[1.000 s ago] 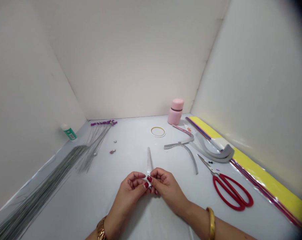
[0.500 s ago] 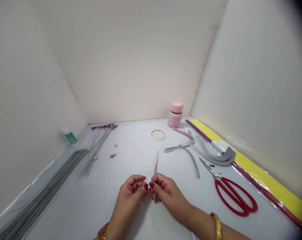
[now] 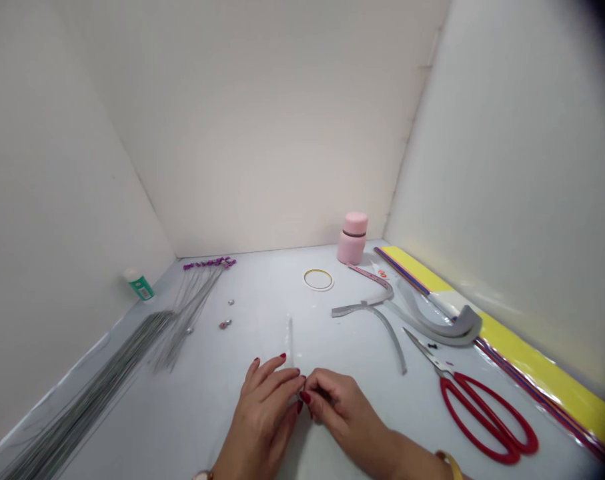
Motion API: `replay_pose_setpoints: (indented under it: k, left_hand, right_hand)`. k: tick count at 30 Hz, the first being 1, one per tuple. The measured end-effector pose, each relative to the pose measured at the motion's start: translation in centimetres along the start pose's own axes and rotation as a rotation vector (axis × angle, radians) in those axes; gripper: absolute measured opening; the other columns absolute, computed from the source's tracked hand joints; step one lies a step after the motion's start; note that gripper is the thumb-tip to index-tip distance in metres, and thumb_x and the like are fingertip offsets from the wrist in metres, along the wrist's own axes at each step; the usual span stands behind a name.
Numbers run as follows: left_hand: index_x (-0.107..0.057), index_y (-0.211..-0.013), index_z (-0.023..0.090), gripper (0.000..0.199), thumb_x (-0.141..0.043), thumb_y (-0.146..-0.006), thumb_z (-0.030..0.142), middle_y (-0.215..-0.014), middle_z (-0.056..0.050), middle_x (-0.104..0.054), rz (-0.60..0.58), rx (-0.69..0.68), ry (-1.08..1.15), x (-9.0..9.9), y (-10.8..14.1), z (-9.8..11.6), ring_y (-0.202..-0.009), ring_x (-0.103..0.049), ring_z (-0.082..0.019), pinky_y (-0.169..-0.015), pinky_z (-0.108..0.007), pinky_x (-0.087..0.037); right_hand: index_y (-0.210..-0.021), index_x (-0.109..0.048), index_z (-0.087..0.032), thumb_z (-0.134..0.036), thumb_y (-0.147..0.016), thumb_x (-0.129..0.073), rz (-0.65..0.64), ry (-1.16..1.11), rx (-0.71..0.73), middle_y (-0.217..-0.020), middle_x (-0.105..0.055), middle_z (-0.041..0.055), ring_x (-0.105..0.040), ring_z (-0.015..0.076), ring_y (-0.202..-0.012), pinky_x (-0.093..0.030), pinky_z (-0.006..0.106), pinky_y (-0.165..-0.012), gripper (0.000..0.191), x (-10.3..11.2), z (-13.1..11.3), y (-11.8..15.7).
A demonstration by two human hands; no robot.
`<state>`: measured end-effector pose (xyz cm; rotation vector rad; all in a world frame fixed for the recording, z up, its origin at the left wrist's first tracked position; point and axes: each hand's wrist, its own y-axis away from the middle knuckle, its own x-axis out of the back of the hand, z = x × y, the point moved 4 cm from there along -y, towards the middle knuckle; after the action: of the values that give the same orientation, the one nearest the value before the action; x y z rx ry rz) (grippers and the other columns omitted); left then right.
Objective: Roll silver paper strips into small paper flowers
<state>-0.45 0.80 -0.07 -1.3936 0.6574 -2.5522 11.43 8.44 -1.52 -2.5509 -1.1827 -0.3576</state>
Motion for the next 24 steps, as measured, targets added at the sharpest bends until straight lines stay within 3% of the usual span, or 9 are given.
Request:
replay_pose_setpoints:
  k: [3,5,9,11,18,24]
  left_hand:
    - [-0.062,-0.082,0.021,0.015,-0.051,-0.077,0.012,-0.083,-0.004,-0.067,0.0,0.086,-0.024,0.7,-0.4,0.4,-0.094,-0.054,-0.025,-0.094,-0.05,-0.026]
    - [-0.061,-0.072,0.02,0.01,-0.052,-0.077,0.017,-0.074,-0.004,-0.066,0.043,0.202,0.02,1.2,-0.6,0.6,-0.083,-0.057,-0.024,-0.087,-0.046,-0.033]
    - [-0.063,-0.071,0.017,0.019,-0.052,-0.078,0.031,-0.071,-0.005,-0.067,0.04,0.605,0.366,1.3,-0.5,0.1,-0.071,-0.06,-0.021,-0.067,-0.031,-0.044]
    - [-0.064,-0.07,0.015,0.023,-0.052,-0.078,0.033,-0.069,-0.005,-0.069,-0.02,0.706,0.549,0.9,-0.4,0.3,-0.068,-0.06,-0.02,-0.063,-0.027,-0.044]
    - [-0.064,-0.065,0.014,0.023,-0.052,-0.077,0.03,-0.066,-0.004,-0.068,-0.023,0.676,0.591,1.2,-0.7,1.2,-0.067,-0.059,-0.018,-0.063,-0.024,-0.043]
    - [-0.061,-0.064,0.014,0.028,-0.05,-0.079,0.035,-0.064,-0.004,-0.065,-0.092,0.678,0.658,0.0,-0.5,0.2,-0.064,-0.056,-0.017,-0.061,-0.023,-0.04]
  right_hand:
    - [-0.074,-0.053,-0.016,-0.029,-0.086,-0.044,0.012,-0.067,-0.036,-0.061,-0.049,-0.0021,-0.045,0.011,-0.058,-0.036,0.022,-0.055,0.02,0.1,-0.1,0.0]
    - [-0.081,-0.054,-0.015,-0.032,-0.086,-0.045,0.015,-0.16,-0.057,-0.066,-0.051,-0.001,-0.047,0.0113,-0.06,-0.037,0.022,-0.056,0.02,0.0,-0.1,-0.1]
    - [-0.08,-0.056,-0.014,-0.033,-0.083,-0.051,-0.011,-0.274,-0.094,-0.065,-0.052,-0.0009,-0.047,0.0108,-0.059,-0.038,0.022,-0.056,0.02,-0.5,-0.1,0.0]
    - [-0.077,-0.056,-0.014,-0.032,-0.082,-0.052,-0.014,-0.326,-0.118,-0.061,-0.052,-0.0018,-0.047,0.0099,-0.057,-0.037,0.021,-0.054,0.019,-0.7,-0.2,0.1]
    - [-0.076,-0.055,-0.014,-0.034,-0.083,-0.051,-0.025,-0.47,-0.119,-0.061,-0.054,-0.0018,-0.047,0.0083,-0.054,-0.035,0.02,-0.052,0.022,-0.6,-0.6,0.1]
    - [-0.073,-0.052,-0.014,-0.034,-0.079,-0.056,-0.003,-0.51,-0.195,-0.058,-0.054,-0.0025,-0.048,0.0078,-0.051,-0.034,0.019,-0.05,0.022,-0.7,0.2,0.3]
